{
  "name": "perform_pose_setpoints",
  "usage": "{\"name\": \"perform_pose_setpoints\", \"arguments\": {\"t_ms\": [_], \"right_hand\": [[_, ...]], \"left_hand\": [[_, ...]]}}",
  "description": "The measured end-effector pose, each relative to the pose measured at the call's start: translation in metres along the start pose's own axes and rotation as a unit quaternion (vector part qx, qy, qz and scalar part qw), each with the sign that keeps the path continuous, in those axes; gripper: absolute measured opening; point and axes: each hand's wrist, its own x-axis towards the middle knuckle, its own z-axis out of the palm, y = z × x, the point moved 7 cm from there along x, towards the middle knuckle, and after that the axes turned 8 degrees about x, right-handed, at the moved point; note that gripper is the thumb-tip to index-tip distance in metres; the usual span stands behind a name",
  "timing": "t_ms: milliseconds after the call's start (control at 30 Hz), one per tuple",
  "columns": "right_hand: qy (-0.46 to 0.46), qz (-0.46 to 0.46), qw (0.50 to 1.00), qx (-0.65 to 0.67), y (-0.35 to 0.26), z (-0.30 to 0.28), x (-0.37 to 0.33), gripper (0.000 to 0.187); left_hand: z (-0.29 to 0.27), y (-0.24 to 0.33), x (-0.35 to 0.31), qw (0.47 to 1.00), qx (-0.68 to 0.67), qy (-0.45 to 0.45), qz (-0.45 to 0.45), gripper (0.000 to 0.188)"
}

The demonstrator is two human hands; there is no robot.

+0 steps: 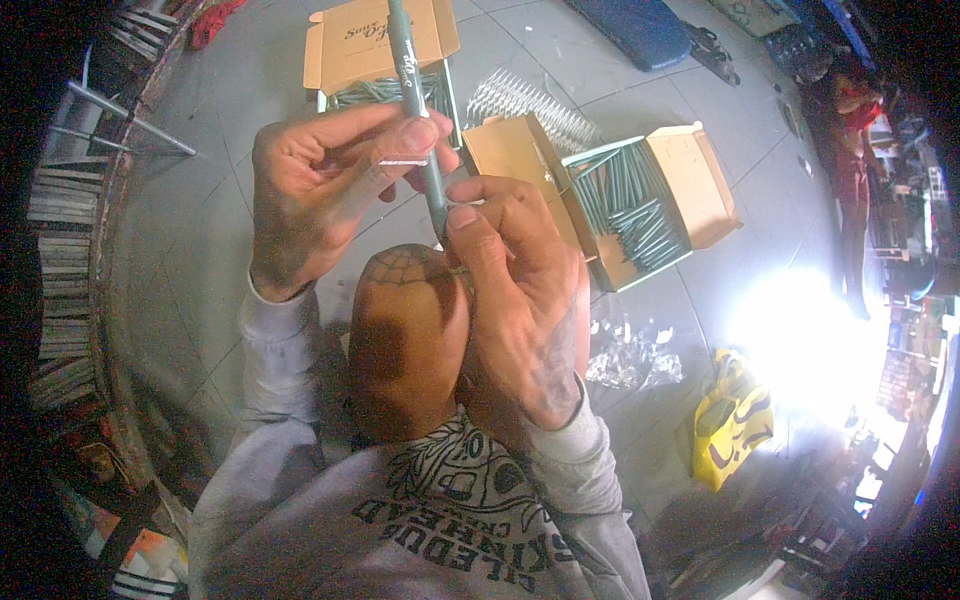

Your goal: The person assembles pens by hand, sliding a spring onto an ink refill and inserting it into a plastic barrel. They handle pen components from cardboard boxes placed on the floor.

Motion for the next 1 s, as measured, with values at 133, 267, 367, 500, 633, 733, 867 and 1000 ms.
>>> {"name": "perform_pose_setpoints", "arguments": {"t_ms": [133, 267, 367, 500, 633, 733, 867, 1000], "right_hand": [[-0.014, -0.013, 1.000, -0.010, -0.001, -0.001, -0.002, 0.022], [-0.010, 0.000, 1.000, -0.011, -0.003, -0.001, -0.002, 0.023], [-0.032, 0.011, 0.999, 0.021, -0.003, -0.001, -0.002, 0.022], [-0.077, -0.006, 0.996, 0.041, -0.001, 0.001, -0.002, 0.022], [-0.061, 0.015, 0.995, 0.080, 0.000, 0.009, -0.006, 0.020], [-0.044, -0.026, 0.997, 0.054, -0.005, 0.009, -0.007, 0.019], [-0.049, -0.099, 0.993, -0.036, -0.011, 0.007, -0.006, 0.021], [-0.033, -0.117, 0.991, -0.055, -0.012, 0.007, -0.008, 0.022]], "left_hand": [[0.000, 0.002, 0.002, 1.000, 0.006, -0.007, 0.015, 0.032], [0.001, 0.001, 0.003, 0.999, 0.008, -0.014, 0.030, 0.032], [0.002, 0.001, 0.004, 1.000, 0.007, -0.016, 0.023, 0.031], [0.001, 0.001, 0.004, 1.000, 0.020, -0.007, 0.008, 0.030], [0.002, 0.001, 0.005, 1.000, 0.007, -0.012, 0.014, 0.030], [0.004, 0.003, 0.006, 1.000, 0.005, -0.018, 0.017, 0.030], [0.000, 0.006, 0.004, 0.999, 0.020, -0.012, 0.036, 0.031], [0.002, 0.008, 0.005, 0.999, 0.001, -0.017, 0.036, 0.033]]}}
